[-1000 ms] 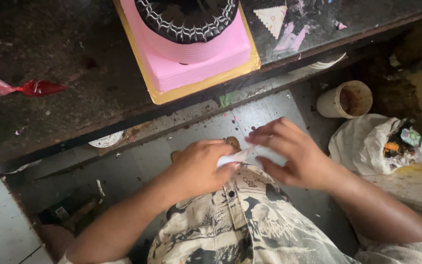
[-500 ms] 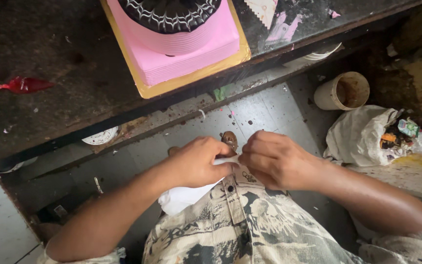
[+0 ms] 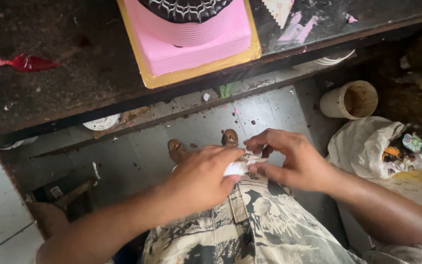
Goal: The person makes a piping bag from a sheet of paper, fills it with blue frosting from a bowl, and pipes a decorative border around the base of a cake.
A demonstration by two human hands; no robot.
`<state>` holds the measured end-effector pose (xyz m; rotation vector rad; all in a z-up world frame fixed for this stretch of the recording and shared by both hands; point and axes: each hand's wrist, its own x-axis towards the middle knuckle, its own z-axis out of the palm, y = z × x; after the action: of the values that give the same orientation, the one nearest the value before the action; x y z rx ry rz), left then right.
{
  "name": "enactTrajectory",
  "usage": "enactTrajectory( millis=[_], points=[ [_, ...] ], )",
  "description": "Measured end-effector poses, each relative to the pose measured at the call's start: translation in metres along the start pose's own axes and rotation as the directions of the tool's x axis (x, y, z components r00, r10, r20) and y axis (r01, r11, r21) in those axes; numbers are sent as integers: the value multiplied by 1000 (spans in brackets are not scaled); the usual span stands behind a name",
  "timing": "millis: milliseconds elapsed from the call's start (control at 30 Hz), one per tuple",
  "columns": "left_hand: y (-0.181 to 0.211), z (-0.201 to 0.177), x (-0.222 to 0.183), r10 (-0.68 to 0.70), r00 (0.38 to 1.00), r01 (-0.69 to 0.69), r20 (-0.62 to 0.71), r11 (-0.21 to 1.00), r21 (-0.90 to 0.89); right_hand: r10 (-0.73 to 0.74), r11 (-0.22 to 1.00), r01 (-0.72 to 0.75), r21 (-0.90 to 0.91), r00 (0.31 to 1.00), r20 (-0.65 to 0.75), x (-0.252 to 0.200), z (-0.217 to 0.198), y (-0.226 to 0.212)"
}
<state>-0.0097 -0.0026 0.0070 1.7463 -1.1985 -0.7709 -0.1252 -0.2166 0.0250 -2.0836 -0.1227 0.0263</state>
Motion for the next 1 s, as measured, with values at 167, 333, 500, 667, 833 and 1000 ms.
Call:
enactTrajectory(
  millis=[167,333,500,667,833,1000],
  points=[
    [3,-4,5,-114,983,88,143,981,173,83,994,-89,61,992,96,-1,0,4],
    [-16,-6,12,-97,962,118,254,991,-70,-139,990,137,30,988,73,-2,3,5],
    [-8,-8,10,-265,919,268,291,963,28,-129,992,129,6,989,75,2,0,1],
    [0,-12,13,-192,951,181,242,981,68,-144,987,154,-50,977,159,7,-1,-3],
    [6,-3,6,-59,991,45,117,992,118,-142,970,174,-168,972,190,12,-4,-12],
    [18,1,-3,-68,995,49,67,968,245,-208,944,239,-229,966,152,11,7,-13]
  ],
)
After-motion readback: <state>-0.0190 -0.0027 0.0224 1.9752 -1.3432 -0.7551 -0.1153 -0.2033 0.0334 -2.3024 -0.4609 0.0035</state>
